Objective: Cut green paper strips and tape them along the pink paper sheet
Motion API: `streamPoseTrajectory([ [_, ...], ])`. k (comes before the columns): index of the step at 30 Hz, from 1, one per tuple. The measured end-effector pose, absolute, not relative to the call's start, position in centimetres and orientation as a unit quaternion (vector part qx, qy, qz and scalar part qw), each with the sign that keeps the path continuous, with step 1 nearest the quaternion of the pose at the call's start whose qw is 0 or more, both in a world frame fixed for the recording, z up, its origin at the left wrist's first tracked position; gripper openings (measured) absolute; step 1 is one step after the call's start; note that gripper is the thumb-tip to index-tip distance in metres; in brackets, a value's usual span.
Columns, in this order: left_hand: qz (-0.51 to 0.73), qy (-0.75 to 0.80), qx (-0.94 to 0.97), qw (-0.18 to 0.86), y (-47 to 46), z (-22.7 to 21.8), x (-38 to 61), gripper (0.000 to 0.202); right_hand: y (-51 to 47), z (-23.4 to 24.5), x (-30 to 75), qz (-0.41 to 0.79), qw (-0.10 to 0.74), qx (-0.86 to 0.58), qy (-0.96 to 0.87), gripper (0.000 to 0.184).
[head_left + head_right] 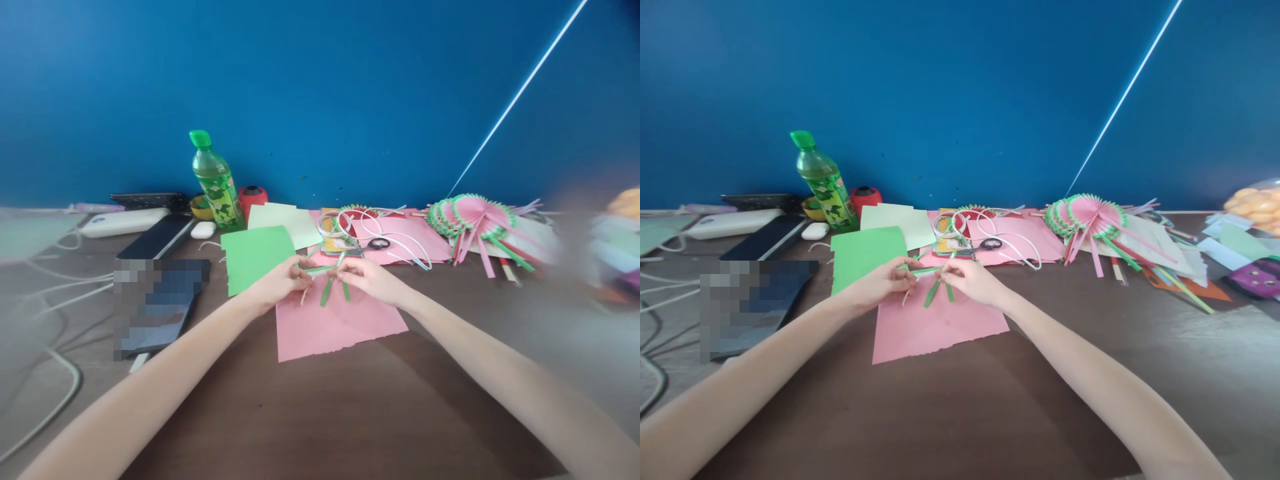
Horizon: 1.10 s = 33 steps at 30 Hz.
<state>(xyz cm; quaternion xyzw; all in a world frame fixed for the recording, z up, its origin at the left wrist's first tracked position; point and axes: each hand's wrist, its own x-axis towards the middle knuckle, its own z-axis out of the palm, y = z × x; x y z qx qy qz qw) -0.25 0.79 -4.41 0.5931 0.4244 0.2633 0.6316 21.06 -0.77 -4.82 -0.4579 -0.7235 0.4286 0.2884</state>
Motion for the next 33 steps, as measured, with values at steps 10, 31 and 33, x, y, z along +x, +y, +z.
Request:
streamPoseTrajectory([
  [10,0.269,0.431,0.584,0.633,1.0,-5.0,-0.2,0.036,-3.1,-4.6,18.2,0.431,0.316,-0.513,-0.672,0.019],
  [31,0.273,0.428,0.559,0.656,1.1,-4.5,-0.2,0.023,-3.3,-6.3,18.0,0.255,0.37,-0.516,-0.729,0.011],
  [33,0.26,0.432,0.564,0.654,1.2,-4.0,-0.3,0.011,-2.0,-6.1,19.4,0.198,0.373,-0.511,-0.748,0.015],
])
